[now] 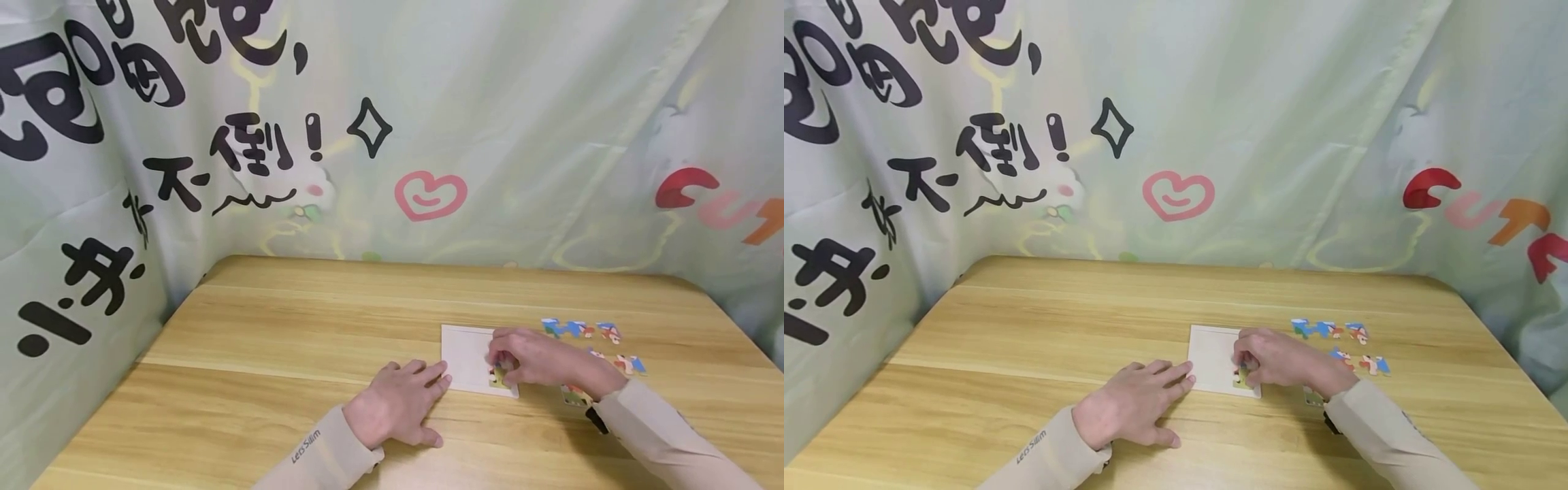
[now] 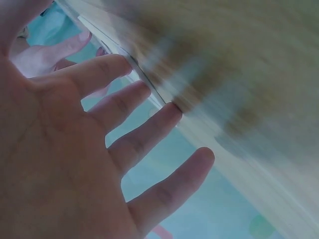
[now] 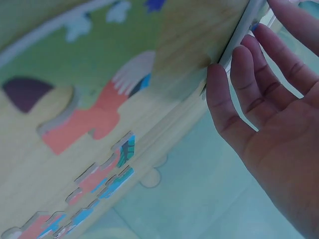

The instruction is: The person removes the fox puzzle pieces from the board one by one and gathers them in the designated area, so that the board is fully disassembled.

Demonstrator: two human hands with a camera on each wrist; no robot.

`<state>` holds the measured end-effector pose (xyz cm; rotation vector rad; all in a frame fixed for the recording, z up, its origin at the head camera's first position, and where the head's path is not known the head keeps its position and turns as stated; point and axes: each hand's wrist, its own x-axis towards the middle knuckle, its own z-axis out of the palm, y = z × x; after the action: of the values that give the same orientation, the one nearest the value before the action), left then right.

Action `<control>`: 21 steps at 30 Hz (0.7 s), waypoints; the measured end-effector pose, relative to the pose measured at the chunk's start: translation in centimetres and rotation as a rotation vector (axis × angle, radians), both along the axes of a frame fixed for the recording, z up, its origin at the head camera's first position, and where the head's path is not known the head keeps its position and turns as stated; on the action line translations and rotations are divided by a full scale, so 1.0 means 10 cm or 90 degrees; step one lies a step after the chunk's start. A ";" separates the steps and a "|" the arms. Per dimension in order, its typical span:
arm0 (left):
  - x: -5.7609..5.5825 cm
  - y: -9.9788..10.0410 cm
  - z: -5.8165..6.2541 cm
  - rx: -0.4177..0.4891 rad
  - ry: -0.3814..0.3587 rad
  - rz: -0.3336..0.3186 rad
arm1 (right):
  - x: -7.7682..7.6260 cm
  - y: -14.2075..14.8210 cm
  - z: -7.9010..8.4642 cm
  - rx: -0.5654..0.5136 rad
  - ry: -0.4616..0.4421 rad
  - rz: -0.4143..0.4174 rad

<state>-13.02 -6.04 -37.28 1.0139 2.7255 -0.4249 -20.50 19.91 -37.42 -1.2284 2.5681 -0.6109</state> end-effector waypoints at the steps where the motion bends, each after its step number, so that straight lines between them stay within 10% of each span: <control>1: 0.00 0.00 0.00 0.000 -0.001 0.001 | 0.00 0.00 0.00 -0.001 -0.003 -0.002; 21: 0.00 0.00 0.00 -0.003 -0.012 0.002 | 0.00 0.21 0.09 -0.165 -0.111 0.019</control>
<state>-13.03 -5.99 -37.25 1.0068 2.7086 -0.4193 -20.52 22.05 -36.55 -1.2239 2.3782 -1.0228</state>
